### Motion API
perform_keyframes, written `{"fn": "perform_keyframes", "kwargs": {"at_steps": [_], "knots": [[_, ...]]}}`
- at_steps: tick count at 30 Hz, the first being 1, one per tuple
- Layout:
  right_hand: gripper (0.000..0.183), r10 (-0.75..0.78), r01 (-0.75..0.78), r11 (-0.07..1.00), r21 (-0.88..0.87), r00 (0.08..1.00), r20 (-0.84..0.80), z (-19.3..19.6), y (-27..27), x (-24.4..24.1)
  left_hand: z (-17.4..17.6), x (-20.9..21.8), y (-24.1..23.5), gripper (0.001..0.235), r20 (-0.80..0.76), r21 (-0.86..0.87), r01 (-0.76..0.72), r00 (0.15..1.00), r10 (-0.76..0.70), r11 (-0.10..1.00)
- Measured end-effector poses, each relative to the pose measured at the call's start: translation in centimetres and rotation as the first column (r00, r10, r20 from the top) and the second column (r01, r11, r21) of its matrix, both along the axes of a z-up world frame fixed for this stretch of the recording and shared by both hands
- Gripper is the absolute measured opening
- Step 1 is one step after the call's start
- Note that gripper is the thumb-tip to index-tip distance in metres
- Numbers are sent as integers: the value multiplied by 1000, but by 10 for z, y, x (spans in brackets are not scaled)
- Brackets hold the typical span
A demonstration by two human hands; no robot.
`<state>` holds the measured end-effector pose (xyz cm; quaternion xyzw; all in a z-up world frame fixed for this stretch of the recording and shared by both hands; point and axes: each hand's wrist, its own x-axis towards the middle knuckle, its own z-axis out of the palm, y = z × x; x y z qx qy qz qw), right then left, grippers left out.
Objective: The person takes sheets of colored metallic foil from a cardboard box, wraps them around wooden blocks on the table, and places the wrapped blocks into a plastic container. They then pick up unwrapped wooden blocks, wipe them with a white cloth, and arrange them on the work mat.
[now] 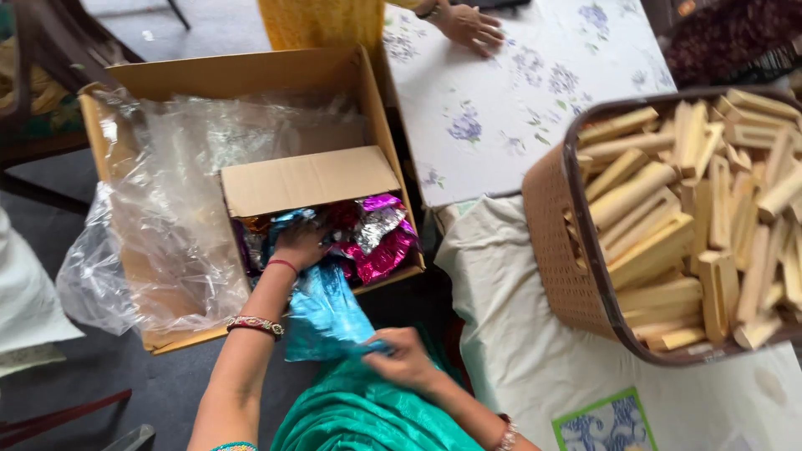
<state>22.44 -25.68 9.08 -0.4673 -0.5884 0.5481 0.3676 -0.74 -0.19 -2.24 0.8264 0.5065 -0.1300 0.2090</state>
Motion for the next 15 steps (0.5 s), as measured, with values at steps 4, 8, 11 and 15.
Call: {"fn": "perform_keyframes", "kwargs": {"at_steps": [4, 8, 11, 15], "knots": [[16, -619, 531, 782, -326, 721, -311, -41, -49, 112, -24, -8, -20, 59, 17, 278, 194, 978, -206, 941], [18, -878, 612, 339, -715, -68, -474, -29, -137, 208, 10, 1, -27, 55, 159, 247, 118, 974, -160, 962], [25, -827, 620, 209, -756, -301, -475, -50, -219, 244, -73, -26, 7, 59, -121, 235, 272, 961, -250, 933], [25, -805, 644, 75, -761, -411, -427, -76, -308, 255, -66, -37, 70, 85, -36, 101, 304, 953, -301, 947]]}}
